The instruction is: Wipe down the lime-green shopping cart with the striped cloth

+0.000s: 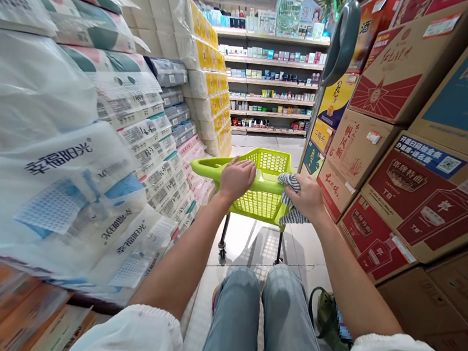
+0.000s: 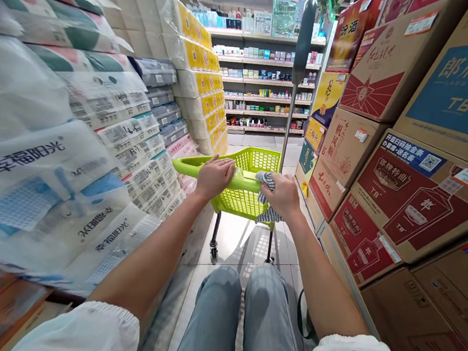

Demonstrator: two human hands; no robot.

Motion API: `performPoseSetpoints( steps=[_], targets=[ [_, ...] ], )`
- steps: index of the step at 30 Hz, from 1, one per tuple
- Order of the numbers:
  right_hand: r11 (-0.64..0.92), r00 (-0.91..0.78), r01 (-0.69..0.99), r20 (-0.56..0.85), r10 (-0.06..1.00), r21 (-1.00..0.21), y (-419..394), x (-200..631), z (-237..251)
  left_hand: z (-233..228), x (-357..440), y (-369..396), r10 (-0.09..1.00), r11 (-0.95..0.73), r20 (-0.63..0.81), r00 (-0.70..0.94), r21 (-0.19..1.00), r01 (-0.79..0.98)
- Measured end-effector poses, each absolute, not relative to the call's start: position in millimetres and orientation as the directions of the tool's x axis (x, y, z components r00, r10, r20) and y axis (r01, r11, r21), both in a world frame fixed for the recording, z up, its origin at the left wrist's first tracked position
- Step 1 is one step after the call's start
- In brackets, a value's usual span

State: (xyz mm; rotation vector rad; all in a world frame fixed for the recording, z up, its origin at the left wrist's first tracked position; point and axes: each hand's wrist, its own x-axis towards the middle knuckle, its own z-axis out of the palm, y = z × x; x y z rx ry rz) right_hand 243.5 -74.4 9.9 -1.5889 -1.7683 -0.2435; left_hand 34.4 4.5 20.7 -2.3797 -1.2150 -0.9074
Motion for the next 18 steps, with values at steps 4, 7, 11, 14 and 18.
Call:
performPoseSetpoints(
  steps=[4,7,11,14,18],
  targets=[
    [0.329,0.008,0.839,0.615,0.789,-0.433,-82.3,240.0,11.0,20.6,59.3,-22.3,0.572,-0.648,0.640,0.513,-0.031,0.761],
    [0.433,-0.001,0.684,0.593,0.806,-0.587,-84.4,244.1,5.0,13.0,83.7,-40.2,0.639,-0.580,0.645,0.418,0.049,0.813],
    [0.489,0.041,0.550,0.606,0.794,-0.677,-74.1,249.8,-13.7,2.4,97.0,-43.0,0.675,-0.507,0.658,0.335,0.083,0.858],
    [0.511,0.072,0.478,0.612,0.788,-0.715,-58.8,255.5,-27.4,-1.0,92.0,-37.1,0.638,-0.539,0.680,0.362,0.059,0.840],
    [0.539,0.062,0.481,0.640,0.766,-0.691,-41.6,265.3,-36.9,-2.5,83.8,-30.6,0.589,-0.581,0.708,0.389,0.036,0.813]
  ],
)
